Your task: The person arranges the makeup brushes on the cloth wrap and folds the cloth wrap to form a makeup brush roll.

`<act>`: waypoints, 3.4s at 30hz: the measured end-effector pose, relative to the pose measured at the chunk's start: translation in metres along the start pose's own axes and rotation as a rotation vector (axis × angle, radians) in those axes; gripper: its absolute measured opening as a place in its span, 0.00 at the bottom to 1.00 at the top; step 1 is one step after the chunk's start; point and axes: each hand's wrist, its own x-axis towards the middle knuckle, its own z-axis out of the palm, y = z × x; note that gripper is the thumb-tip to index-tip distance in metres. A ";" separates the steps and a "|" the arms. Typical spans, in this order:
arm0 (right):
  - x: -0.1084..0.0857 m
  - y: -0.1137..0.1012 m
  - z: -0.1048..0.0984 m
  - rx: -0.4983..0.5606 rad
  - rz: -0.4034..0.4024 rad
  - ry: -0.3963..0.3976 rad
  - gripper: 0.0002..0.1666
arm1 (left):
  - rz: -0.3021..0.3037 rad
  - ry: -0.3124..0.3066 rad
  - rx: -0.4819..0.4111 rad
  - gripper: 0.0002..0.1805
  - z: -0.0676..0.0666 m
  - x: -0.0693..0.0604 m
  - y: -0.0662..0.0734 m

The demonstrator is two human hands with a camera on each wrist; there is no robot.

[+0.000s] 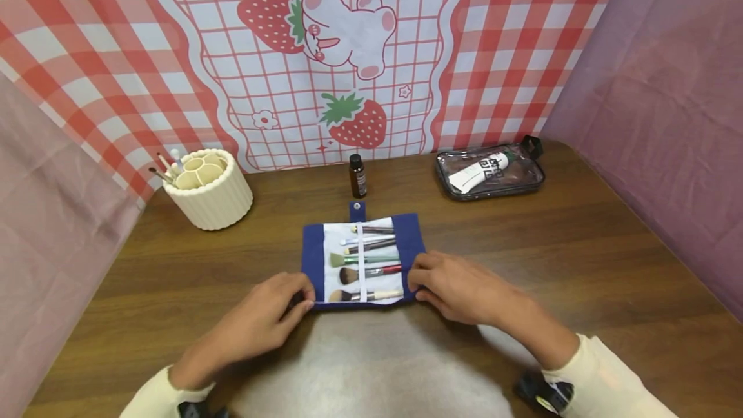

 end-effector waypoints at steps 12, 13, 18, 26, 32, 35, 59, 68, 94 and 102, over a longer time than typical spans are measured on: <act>0.007 0.004 0.008 0.024 0.168 0.023 0.11 | -0.167 0.095 -0.078 0.09 0.011 0.016 -0.008; 0.008 0.004 0.009 0.024 0.174 0.022 0.12 | -0.173 0.098 -0.079 0.09 0.012 0.016 -0.008; 0.008 0.003 0.010 -0.048 0.126 0.034 0.13 | -0.207 0.085 -0.089 0.10 0.013 0.017 -0.009; 0.007 0.000 0.010 -0.185 0.015 0.032 0.06 | -0.116 0.025 -0.041 0.06 0.008 0.015 -0.009; 0.008 -0.001 0.010 -0.178 0.019 0.008 0.11 | -0.038 -0.067 -0.007 0.14 0.000 0.013 -0.010; 0.009 0.000 0.011 -0.178 -0.001 0.035 0.09 | -0.011 -0.069 0.007 0.12 -0.003 0.013 -0.011; 0.012 -0.004 0.012 -0.149 0.109 0.111 0.15 | -0.076 0.053 -0.034 0.10 0.002 0.028 -0.018; 0.011 -0.003 0.009 -0.247 0.004 0.068 0.14 | 0.048 -0.026 0.153 0.08 -0.003 0.023 -0.015; 0.014 0.006 0.021 -0.013 0.089 0.136 0.16 | 0.075 0.015 0.230 0.01 0.004 0.024 -0.021; 0.015 0.006 0.025 0.090 0.165 0.168 0.13 | -0.102 0.018 0.021 0.01 0.010 0.023 -0.026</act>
